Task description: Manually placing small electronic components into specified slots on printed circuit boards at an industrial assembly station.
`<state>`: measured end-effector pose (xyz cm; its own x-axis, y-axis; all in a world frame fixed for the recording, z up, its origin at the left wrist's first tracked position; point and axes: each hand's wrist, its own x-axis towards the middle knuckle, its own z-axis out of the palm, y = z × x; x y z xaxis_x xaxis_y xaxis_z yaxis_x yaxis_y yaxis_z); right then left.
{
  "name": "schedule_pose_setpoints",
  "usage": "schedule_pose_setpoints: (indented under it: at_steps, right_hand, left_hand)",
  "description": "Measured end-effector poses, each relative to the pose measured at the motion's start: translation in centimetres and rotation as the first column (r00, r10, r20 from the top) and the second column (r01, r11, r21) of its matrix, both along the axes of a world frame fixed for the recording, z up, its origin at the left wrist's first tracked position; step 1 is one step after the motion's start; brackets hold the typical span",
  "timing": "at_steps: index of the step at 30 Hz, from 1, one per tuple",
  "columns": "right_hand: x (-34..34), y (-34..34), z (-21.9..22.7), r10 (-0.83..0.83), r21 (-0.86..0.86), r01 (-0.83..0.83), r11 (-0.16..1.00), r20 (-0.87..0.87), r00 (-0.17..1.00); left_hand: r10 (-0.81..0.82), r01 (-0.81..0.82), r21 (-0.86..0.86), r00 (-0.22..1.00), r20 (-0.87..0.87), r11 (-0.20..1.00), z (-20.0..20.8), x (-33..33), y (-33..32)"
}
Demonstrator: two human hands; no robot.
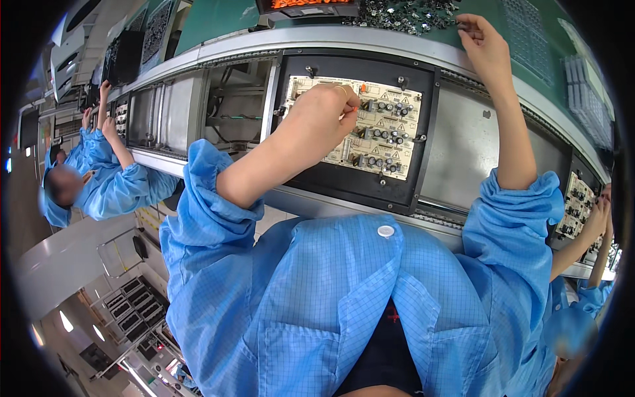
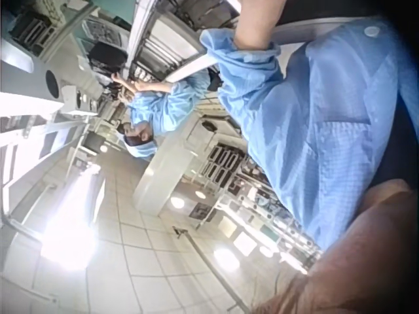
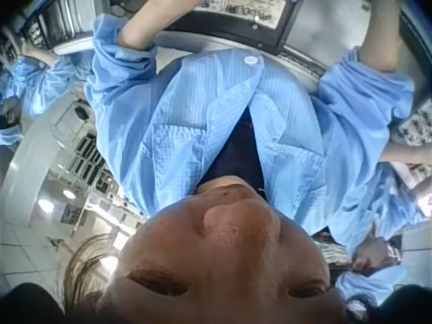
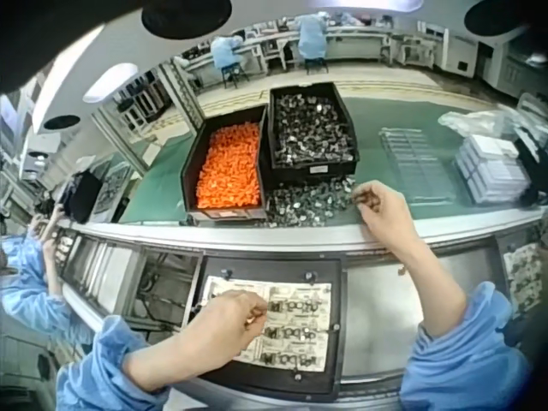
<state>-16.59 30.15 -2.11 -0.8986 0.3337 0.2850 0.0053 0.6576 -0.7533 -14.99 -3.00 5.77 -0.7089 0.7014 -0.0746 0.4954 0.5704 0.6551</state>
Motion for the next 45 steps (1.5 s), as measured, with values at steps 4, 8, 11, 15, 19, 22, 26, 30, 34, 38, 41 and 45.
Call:
schedule_pose_setpoints:
  at_steps: [4,8,11,15,19,22,26,30,34,38,41,45]
  right_hand:
    - [0.2,1.7,-0.1,0.040,-0.239,-0.044,0.970,-0.019,0.999]
    - [0.6,2.4,0.6,0.041,-0.457,-0.077,0.886,-0.089,0.995]
    - [0.9,1.4,2.7,0.024,-0.520,-0.077,0.851,-0.108,0.994]
    - [1.1,0.7,3.7,0.005,-0.511,-0.070,0.857,-0.128,0.992]
    - [0.9,0.5,4.0,0.017,-0.517,-0.121,0.847,-0.200,0.980]
    - [1.1,-0.1,4.9,0.025,-0.550,-0.136,0.824,-0.205,0.979]
    - [2.8,-1.7,6.7,0.119,-0.522,-0.215,0.826,-0.211,0.970]
    - [7.2,-4.1,8.0,0.363,-0.283,-0.402,0.871,-0.183,0.914]
    - [11.6,-8.6,7.6,0.459,-0.151,-0.447,0.882,0.053,0.887]
    - [12.2,-11.1,6.3,0.426,0.040,-0.435,0.899,0.138,0.894]
    - [12.0,-11.5,6.0,0.388,0.052,-0.402,0.914,0.173,0.905]
    - [11.7,-11.6,5.9,0.367,0.066,-0.387,0.920,0.206,0.907]
  left_hand:
    - [-0.053,0.049,-0.061,0.997,-0.065,0.997,-0.3,0.2,0.2]
    - [-0.085,0.078,-0.089,0.993,-0.083,0.993,-0.5,0.2,0.4]
    - [-0.098,0.087,-0.102,0.989,-0.108,0.991,-0.6,0.3,0.4]
    - [-0.109,0.095,-0.098,0.983,-0.148,0.991,-1.0,0.4,0.5]
    - [-0.101,0.090,-0.088,0.986,-0.130,0.992,-1.1,0.5,0.6]
    - [-0.111,0.093,-0.104,0.978,-0.178,0.990,-1.7,0.4,0.4]
    - [-0.100,0.088,-0.090,0.985,-0.143,0.992,-2.0,0.1,0.2]
    - [-0.048,0.040,-0.058,0.990,-0.134,0.998,0.5,-3.0,1.1]
    - [0.150,0.006,0.177,0.508,-0.848,0.984,0.7,-13.1,2.3]
    - [0.188,-0.277,0.062,0.453,-0.871,0.959,-1.5,-21.4,3.0]
    - [0.195,-0.321,-0.029,0.641,-0.742,0.946,-1.9,-24.2,3.8]
    - [0.199,-0.296,0.003,0.632,-0.749,0.955,-2.3,-25.3,3.5]
